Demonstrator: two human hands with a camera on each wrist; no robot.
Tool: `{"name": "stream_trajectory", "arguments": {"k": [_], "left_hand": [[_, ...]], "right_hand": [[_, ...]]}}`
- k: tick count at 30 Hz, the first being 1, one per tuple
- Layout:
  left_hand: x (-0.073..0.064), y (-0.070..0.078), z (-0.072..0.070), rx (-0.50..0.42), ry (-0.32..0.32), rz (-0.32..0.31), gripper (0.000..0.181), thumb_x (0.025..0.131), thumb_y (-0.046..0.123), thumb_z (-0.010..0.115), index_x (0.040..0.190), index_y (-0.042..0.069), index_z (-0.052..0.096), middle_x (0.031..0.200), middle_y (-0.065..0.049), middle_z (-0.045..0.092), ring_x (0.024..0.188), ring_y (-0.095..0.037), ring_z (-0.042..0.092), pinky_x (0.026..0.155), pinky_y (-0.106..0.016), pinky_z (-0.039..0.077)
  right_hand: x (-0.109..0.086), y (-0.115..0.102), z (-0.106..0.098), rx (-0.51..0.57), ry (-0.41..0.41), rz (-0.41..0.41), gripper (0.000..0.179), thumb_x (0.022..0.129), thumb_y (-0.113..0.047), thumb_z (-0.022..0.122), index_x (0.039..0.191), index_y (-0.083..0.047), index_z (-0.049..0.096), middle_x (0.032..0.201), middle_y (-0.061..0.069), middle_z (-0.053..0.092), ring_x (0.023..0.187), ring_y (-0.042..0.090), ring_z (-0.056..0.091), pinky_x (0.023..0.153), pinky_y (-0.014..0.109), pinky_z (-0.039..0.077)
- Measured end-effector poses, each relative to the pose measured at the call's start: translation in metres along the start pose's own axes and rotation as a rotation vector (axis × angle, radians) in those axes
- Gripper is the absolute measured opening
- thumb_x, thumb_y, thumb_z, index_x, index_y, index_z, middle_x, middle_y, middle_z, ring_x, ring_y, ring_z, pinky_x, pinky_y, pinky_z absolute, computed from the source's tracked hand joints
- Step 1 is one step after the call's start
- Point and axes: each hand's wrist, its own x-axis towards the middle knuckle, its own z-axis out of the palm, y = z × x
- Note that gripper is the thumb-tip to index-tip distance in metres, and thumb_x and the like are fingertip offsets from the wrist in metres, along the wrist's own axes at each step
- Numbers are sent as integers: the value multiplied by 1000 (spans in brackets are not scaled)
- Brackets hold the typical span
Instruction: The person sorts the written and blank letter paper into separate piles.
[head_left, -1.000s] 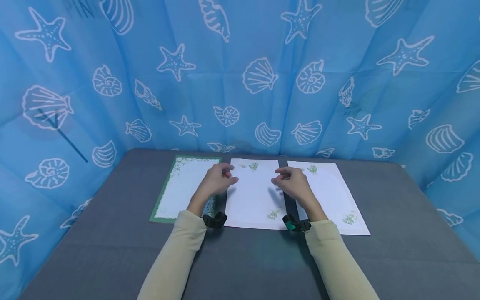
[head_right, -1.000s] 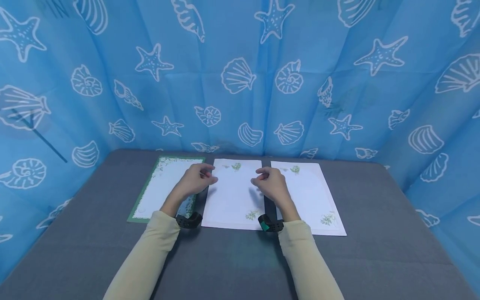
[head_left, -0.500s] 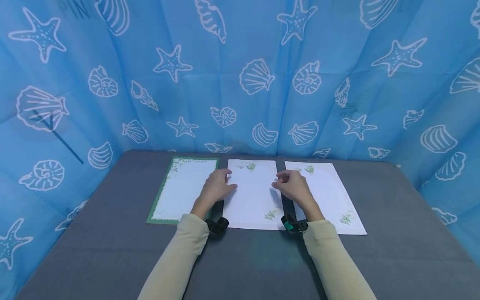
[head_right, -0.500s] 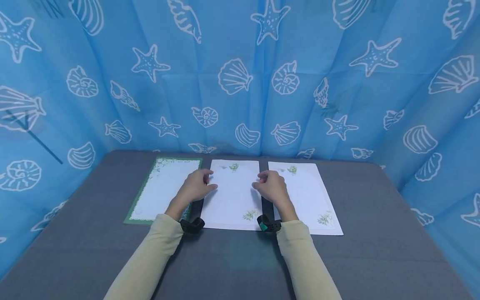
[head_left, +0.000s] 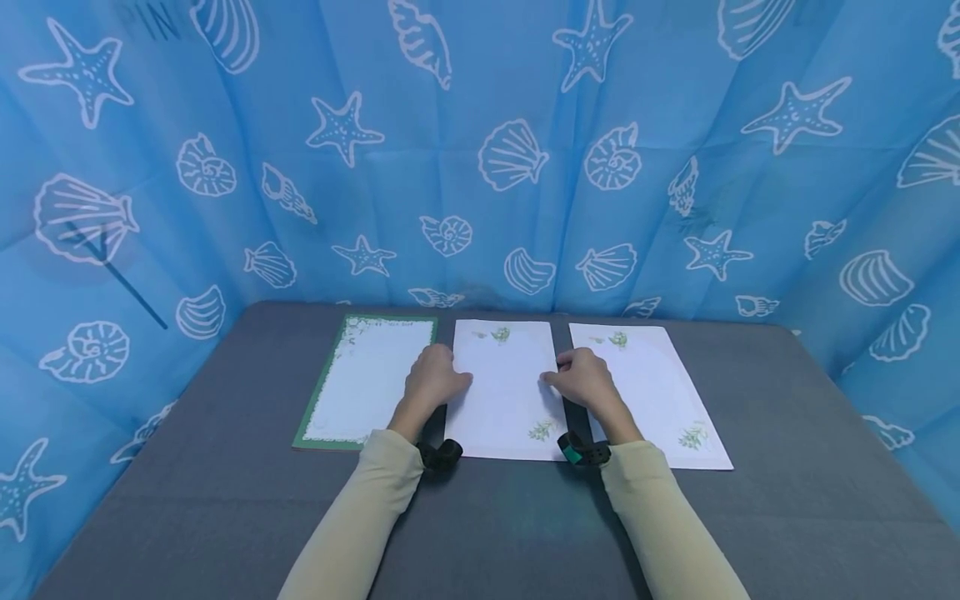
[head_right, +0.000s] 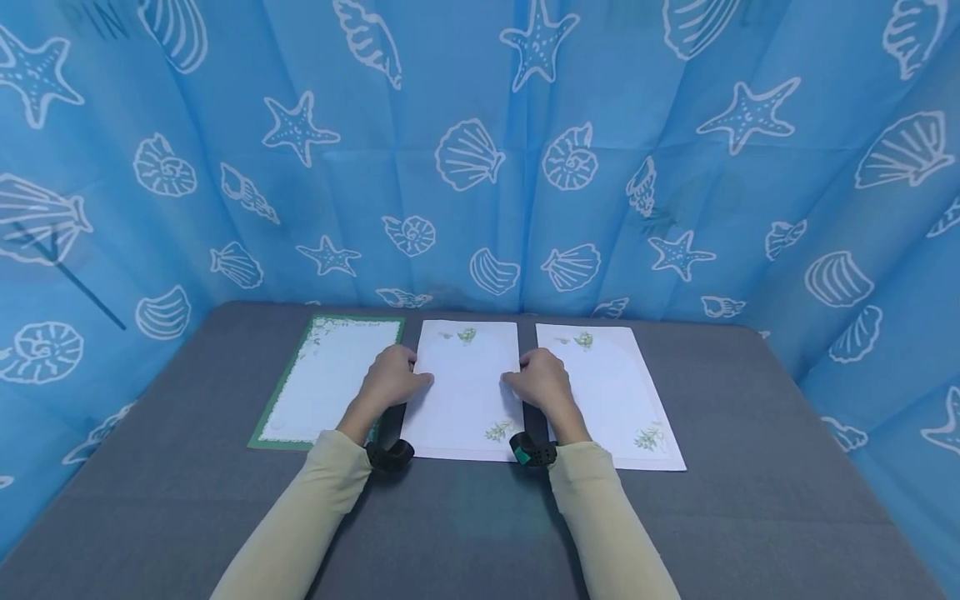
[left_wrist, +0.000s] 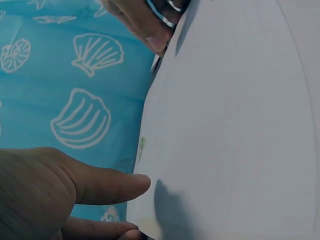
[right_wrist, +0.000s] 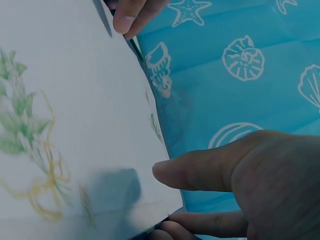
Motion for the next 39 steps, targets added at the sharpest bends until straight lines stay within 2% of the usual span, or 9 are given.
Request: {"name": "stream_trajectory", "arguments": {"k": [2, 6, 11, 13, 18, 20, 27, 33, 39], "left_hand": [[0, 0, 0, -13, 0, 0, 23, 87, 16, 69, 75, 4, 54, 75, -8, 45, 62, -20, 38, 52, -34, 31], [-1, 2, -2, -18, 8, -2, 19, 89, 18, 69, 89, -1, 67, 87, -14, 57, 68, -25, 51, 54, -36, 40], [-3, 4, -3, -21, 13, 11, 34, 91, 18, 70, 117, -5, 70, 114, -21, 66, 82, -30, 64, 64, -41, 52], [-3, 4, -3, -24, 23, 16, 39, 92, 17, 70, 124, -4, 68, 116, -20, 67, 86, -31, 65, 67, -43, 55], [-3, 6, -3, -77, 70, 17, 32, 92, 14, 69, 121, 0, 69, 94, -11, 68, 80, -27, 65, 67, -41, 54], [-2, 6, -4, -114, 86, 27, 31, 92, 12, 69, 121, 1, 69, 91, -7, 67, 79, -24, 65, 67, -39, 53], [0, 4, -10, -236, 88, 91, 36, 90, 9, 72, 124, 0, 69, 87, -6, 70, 76, -21, 65, 66, -37, 53], [-2, 4, -16, -314, 77, 94, 37, 91, 10, 73, 127, 1, 67, 91, -8, 71, 77, -21, 67, 71, -38, 56], [-3, 11, -15, -481, 38, 103, 37, 92, 5, 72, 128, 0, 65, 98, -13, 72, 68, -22, 71, 65, -36, 59]], "right_hand": [[0, 0, 0, 2, 10, -3, 43, 90, -17, 73, 120, 12, 65, 93, 18, 66, 78, 26, 62, 70, 39, 51], [-1, -1, -2, 8, 23, -3, 42, 90, -18, 73, 120, 11, 66, 94, 17, 66, 78, 26, 61, 67, 36, 50], [-1, -2, -4, 5, 33, -9, 40, 90, -18, 72, 117, 11, 68, 94, 17, 68, 79, 26, 63, 69, 38, 51], [-1, -1, -4, 9, 47, -12, 40, 90, -18, 72, 118, 10, 68, 96, 18, 69, 81, 27, 64, 70, 40, 52], [0, -2, -4, 65, 120, -20, 38, 89, -13, 72, 121, 7, 68, 99, 19, 70, 87, 31, 67, 75, 44, 54], [0, -3, -4, 102, 136, -29, 38, 89, -9, 72, 123, 6, 67, 98, 18, 71, 88, 32, 67, 77, 45, 54], [0, -2, -11, 222, 116, -65, 37, 89, -2, 71, 125, 6, 65, 98, 19, 71, 89, 31, 66, 74, 39, 55], [0, 4, -23, 306, 95, -35, 34, 93, -4, 69, 125, 5, 63, 108, 23, 69, 93, 30, 66, 76, 36, 58], [0, 13, -36, 362, 72, -6, 32, 97, -6, 65, 126, 6, 61, 109, 24, 69, 85, 25, 68, 74, 36, 59]]}}
